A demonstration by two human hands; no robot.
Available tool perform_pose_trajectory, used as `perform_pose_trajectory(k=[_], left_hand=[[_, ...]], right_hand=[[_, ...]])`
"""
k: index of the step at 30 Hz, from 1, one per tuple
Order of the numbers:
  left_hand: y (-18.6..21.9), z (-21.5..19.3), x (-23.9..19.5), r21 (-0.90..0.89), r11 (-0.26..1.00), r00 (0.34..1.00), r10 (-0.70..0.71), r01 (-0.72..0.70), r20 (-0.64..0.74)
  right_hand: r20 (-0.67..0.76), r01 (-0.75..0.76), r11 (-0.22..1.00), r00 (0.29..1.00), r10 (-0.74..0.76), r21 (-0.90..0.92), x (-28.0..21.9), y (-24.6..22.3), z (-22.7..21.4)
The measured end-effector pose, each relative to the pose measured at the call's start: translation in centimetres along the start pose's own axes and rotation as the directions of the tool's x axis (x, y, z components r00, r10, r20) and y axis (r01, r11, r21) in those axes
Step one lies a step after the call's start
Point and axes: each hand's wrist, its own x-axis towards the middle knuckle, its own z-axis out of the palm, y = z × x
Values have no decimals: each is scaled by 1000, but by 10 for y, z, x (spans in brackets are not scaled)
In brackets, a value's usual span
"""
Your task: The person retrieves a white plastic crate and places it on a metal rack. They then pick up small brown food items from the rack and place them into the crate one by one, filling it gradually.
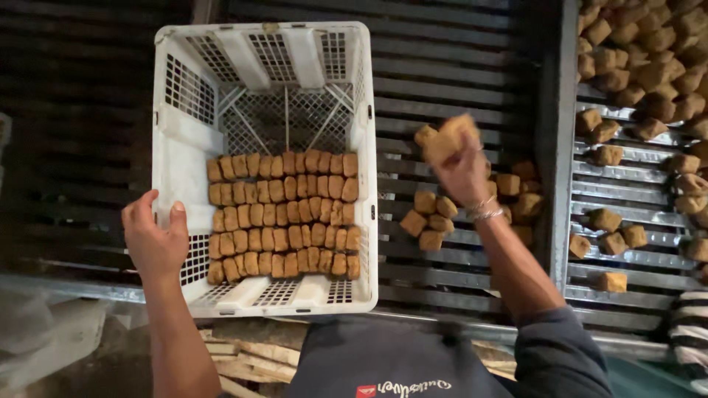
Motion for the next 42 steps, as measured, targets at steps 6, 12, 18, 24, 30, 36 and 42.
perform_pose_trajectory(k=[6,12,18,24,30,36,42], left_hand=[[9,-2,0,39,997,998,-59,59,6],[13,-3,9,-43,999,999,-28,27,-23],[45,14,55,-38,987,987,151,-153,-55],[84,41,96,-145,955,962,268,-259,47],[104,110,141,-462,880,974,188,-111,123],[126,177,141,-124,990,875,-1,70,484],[99,232,125,-7,983,743,-133,182,655]], right_hand=[[141,-61,970,985,97,-236,46,33,4],[297,134,927,954,-26,-351,31,57,22],[354,32,903,925,135,-429,46,48,27],[150,-100,986,985,80,135,131,-50,-6],[725,168,970,645,-242,175,231,-172,52],[933,666,734,167,-318,130,199,-155,172],[969,334,912,138,203,-239,188,-100,215]])
